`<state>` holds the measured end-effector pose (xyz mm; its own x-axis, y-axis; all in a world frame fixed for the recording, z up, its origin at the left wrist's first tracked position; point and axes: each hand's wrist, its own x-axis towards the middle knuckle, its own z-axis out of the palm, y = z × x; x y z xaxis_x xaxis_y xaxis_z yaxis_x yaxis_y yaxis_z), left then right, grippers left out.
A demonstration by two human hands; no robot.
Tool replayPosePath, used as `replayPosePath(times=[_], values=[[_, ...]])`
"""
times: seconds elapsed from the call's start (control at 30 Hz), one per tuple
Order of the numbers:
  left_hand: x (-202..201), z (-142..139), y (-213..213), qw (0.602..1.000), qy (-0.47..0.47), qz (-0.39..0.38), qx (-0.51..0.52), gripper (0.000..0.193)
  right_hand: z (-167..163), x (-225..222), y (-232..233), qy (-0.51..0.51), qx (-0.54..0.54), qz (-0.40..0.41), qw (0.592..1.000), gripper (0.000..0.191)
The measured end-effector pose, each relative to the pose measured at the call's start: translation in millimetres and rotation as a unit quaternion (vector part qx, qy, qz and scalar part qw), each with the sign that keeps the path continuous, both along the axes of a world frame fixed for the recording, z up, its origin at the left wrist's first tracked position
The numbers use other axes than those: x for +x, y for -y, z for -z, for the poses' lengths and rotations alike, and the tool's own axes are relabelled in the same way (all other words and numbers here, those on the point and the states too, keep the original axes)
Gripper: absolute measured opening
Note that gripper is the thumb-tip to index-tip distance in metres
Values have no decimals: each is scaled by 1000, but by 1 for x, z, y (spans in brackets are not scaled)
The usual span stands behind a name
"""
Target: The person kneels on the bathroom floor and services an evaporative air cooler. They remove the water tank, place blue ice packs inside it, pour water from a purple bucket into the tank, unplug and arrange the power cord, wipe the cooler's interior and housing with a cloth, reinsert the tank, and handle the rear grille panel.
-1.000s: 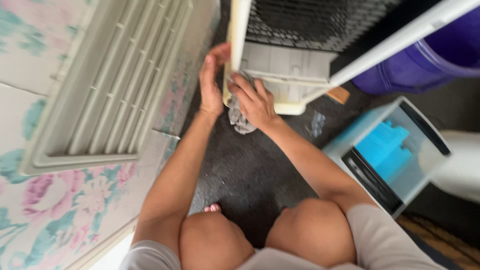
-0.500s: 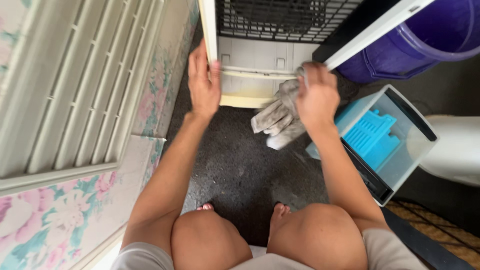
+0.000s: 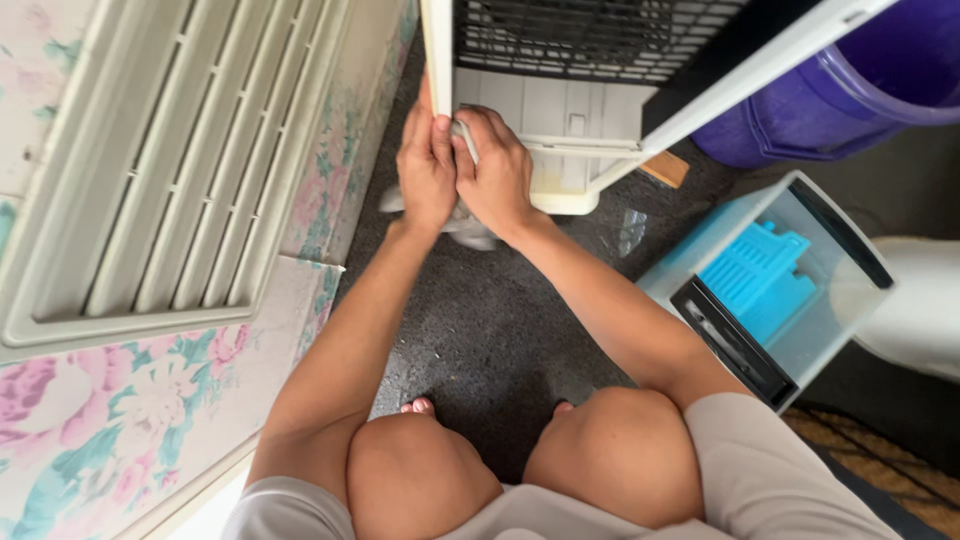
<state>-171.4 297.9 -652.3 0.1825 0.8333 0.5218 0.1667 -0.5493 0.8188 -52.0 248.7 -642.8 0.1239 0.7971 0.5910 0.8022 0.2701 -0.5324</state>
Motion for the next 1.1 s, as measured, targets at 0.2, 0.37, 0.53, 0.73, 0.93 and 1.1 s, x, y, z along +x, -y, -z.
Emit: replayPosePath(times=[0.2, 0.37, 0.53, 0.73, 0.93, 1.1], values=[[-2, -1, 3, 1000, -30, -2, -6, 45, -32, 43, 20, 58, -111, -41, 991, 32], [-1, -1, 10, 997, -58, -25, -37, 47, -74, 98, 69, 164, -154, 87, 971, 22], [-1, 5, 8, 995, -73, -45, -53, 48, -55, 70, 52, 25, -198, 123, 972, 26], [-5, 10, -3, 997, -65, -19, -24, 46, -31, 4, 9, -34, -56, -21, 998, 28], [-5, 10, -2, 998, -59, -32, 2, 39, -41, 55, 45, 69, -197, 46, 977, 36], [-3, 6, 8, 997, -57, -35, -34, 43, -62, 111, 89, 218, -169, 190, 942, 38]])
